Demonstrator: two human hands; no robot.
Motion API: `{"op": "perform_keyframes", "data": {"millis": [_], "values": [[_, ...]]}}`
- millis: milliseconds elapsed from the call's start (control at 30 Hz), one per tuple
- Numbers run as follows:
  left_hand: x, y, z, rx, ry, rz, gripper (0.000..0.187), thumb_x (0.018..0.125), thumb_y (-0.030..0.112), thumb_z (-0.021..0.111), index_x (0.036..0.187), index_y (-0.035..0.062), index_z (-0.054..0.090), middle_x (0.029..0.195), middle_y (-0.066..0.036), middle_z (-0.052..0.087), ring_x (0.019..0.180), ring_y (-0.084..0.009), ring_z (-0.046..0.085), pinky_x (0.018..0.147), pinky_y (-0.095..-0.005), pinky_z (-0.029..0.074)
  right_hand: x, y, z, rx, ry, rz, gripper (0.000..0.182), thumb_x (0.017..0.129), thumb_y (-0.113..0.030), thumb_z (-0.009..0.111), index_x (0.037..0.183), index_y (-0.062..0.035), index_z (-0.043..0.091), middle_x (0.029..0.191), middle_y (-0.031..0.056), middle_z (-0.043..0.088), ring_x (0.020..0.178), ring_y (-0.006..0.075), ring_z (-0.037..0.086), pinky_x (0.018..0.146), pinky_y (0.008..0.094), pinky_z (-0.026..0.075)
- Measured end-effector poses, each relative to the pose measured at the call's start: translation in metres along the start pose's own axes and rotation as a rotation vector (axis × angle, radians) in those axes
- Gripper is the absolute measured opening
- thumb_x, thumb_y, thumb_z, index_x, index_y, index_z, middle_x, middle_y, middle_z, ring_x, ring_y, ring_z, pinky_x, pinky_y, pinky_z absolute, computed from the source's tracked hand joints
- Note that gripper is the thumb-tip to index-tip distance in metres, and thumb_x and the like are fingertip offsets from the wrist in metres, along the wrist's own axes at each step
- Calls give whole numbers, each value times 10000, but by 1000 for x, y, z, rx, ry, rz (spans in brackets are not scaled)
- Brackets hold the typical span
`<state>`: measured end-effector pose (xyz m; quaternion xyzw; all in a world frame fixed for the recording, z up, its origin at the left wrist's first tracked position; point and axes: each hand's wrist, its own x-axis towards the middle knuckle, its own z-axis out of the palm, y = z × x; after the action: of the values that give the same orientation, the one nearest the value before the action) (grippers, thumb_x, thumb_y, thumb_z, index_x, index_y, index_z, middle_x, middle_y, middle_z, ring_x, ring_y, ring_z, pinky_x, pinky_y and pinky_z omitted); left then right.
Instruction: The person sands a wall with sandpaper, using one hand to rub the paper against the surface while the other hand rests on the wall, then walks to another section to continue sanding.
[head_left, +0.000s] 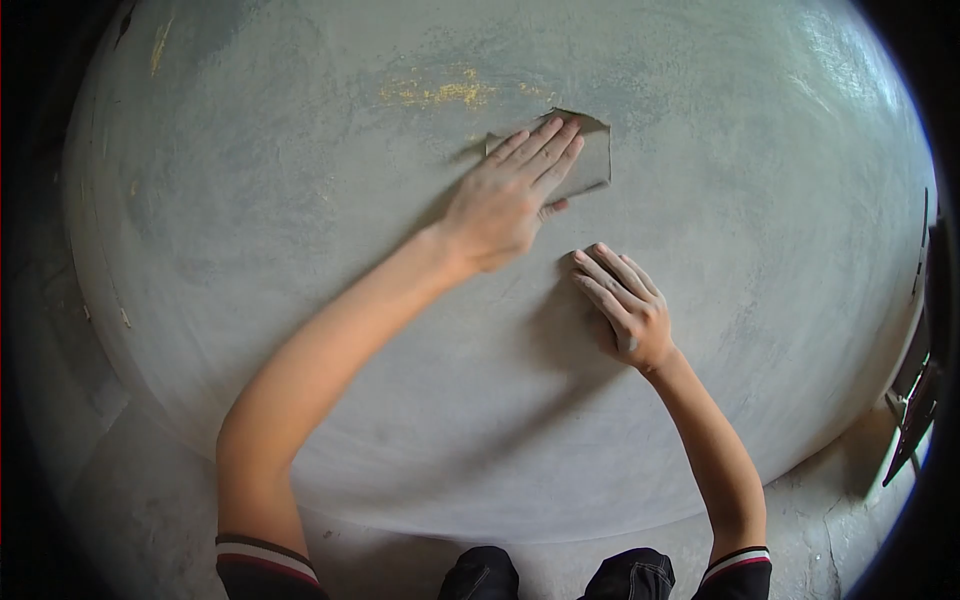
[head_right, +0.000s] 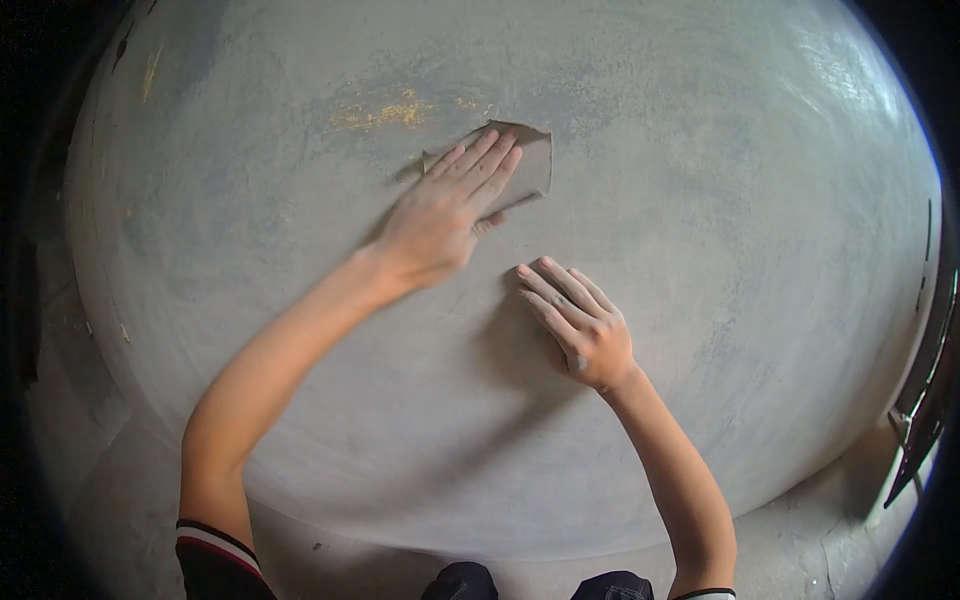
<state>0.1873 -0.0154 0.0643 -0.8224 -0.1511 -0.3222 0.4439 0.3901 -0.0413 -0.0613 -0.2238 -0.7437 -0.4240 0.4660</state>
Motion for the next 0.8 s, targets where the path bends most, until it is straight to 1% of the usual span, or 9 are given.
{"op": "perform_keyframes", "data": {"millis": [133, 267, 333, 400, 500, 533, 600, 700, 800], "values": [[24, -64, -28, 168, -25, -27, 548, 966, 185, 427, 1472, 48, 269, 1532, -161, 253, 1419, -311, 237, 1165, -422, 197, -2, 5, 4, -23, 21, -32, 468, 644, -22, 525, 1101, -41, 626, 1313, 53, 578, 1258, 256, 510, 1015, 404, 457], [54, -114, -19, 383, 437, -429, 558, 984, 185, 415, 1494, 83, 213, 1510, -177, 291, 1401, -319, 276, 1163, -412, 202, -4, 8, 4, -25, 16, -15, 465, 651, -17, 532, 1107, -42, 624, 1319, 50, 574, 1263, 252, 505, 1019, 404, 454], [31, -47, -6, 190, 274, -187, 492, 1025, 263, 250, 1395, -33, 382, 1507, -180, 290, 1428, -219, 228, 1192, -388, 127, -3, 7, 3, -7, 5, -13, 462, 654, -22, 548, 1110, -45, 621, 1319, 47, 572, 1266, 247, 501, 1021, 404, 454], [-3, 13, 5, 70, -55, -14, 475, 1005, 217, 295, 1413, -16, 359, 1520, -157, 271, 1434, -231, 211, 1194, -376, 115, -2, 5, 1, 7, 3, -9, 466, 652, -28, 555, 1113, -47, 620, 1321, 44, 571, 1268, 244, 498, 1025, 403, 453], [14, -24, -12, 138, 24, 29, 600, 907, 129, 494, 1461, 20, 292, 1518, -160, 288, 1420, -281, 247, 1178, -413, 170, 0, 7, 0, -1, 0, -21, 470, 646, -37, 569, 1114, -49, 619, 1325, 39, 567, 1272, 240, 495, 1032, 401, 450], [23, -49, -16, 313, 102, -81, 576, 952, 185, 448, 1472, 24, 259, 1527, -159, 265, 1428, -285, 221, 1181, -405, 154, -2, 5, 0, 6, -2, -17, 472, 643, -40, 577, 1113, -50, 620, 1327, 38, 566, 1273, 239, 493, 1035, 399, 449], [51, -82, -39, 100, 226, -569, 549, 995, 231, 368, 1478, 15, 223, 1535, -170, 231, 1441, -284, 175, 1186, -406, 118, -3, 4, 3, 11, 1, -10, 477, 641, -40, 581, 1117, -51, 620, 1329, 37, 564, 1273, 239, 493, 1038, 398, 447], [61, -78, -18, 176, 408, -526, 547, 1019, 275, 303, 1481, 4, 194, 1538, -188, 206, 1449, -282, 139, 1188, -411, 89, -4, 8, 1, 0, 4, -11, 486, 640, -40, 589, 1124, -54, 620, 1332, 34, 562, 1274, 239, 492, 1040, 396, 446], [17, 7, 19, 244, 16, -63, 572, 981, 249, 385, 1473, 0, 235, 1528, -178, 251, 1436, -291, 195, 1182, -422, 120, -3, 6, -1, 18, -4, -10, 490, 641, -36, 591, 1130, -55, 620, 1335, 31, 560, 1275, 239, 491, 1040, 395, 446]]}}
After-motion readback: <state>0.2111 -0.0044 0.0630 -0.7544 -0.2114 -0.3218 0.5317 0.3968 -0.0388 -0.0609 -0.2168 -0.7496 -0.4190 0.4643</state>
